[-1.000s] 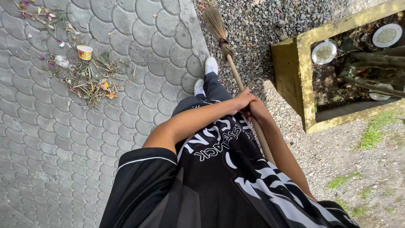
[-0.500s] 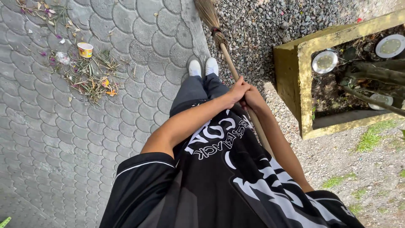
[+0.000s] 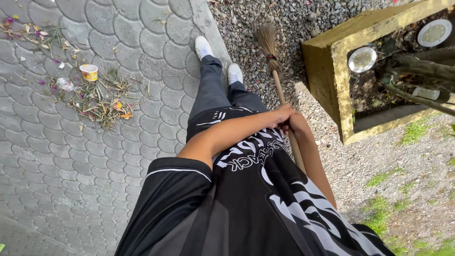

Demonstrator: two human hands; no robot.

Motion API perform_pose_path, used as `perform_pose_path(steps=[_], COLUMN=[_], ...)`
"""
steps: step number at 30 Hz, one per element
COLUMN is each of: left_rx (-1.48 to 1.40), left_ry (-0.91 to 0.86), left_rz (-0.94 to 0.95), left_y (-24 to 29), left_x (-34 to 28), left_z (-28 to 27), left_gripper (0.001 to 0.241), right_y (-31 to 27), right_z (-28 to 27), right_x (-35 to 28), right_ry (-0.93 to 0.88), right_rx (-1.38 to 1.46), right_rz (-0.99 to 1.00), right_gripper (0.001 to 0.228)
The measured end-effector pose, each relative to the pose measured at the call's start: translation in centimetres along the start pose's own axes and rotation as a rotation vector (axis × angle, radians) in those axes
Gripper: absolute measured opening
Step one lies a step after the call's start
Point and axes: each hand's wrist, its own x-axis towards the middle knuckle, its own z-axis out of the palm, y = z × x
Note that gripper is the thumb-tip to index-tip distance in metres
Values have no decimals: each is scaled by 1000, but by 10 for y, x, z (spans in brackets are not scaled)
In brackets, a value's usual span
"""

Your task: Sweeping trash and debris on an outdoor paved floor using a broom.

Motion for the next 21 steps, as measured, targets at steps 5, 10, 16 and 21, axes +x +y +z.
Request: perform_pose_path(steps=[5,10,16,21], left_rx=[-56,58,89,-9], left_ry=[215,311,78,-73], left_rz=[210,275,252,285], left_y=[36,77,100,66], left_x=[-20,-53,-62,-29], left_z=[-95,-129,-144,-133], left_gripper=[64,84,56,65], right_y=[13,12,5,-1], right_z=[63,90,97,101], right_x=[64,83,62,14], right_ry=[-26,-6,5,121], right_rx=[33,55,7,-348], right_rz=[55,45,11,-17], right_gripper=[31,30,10,58])
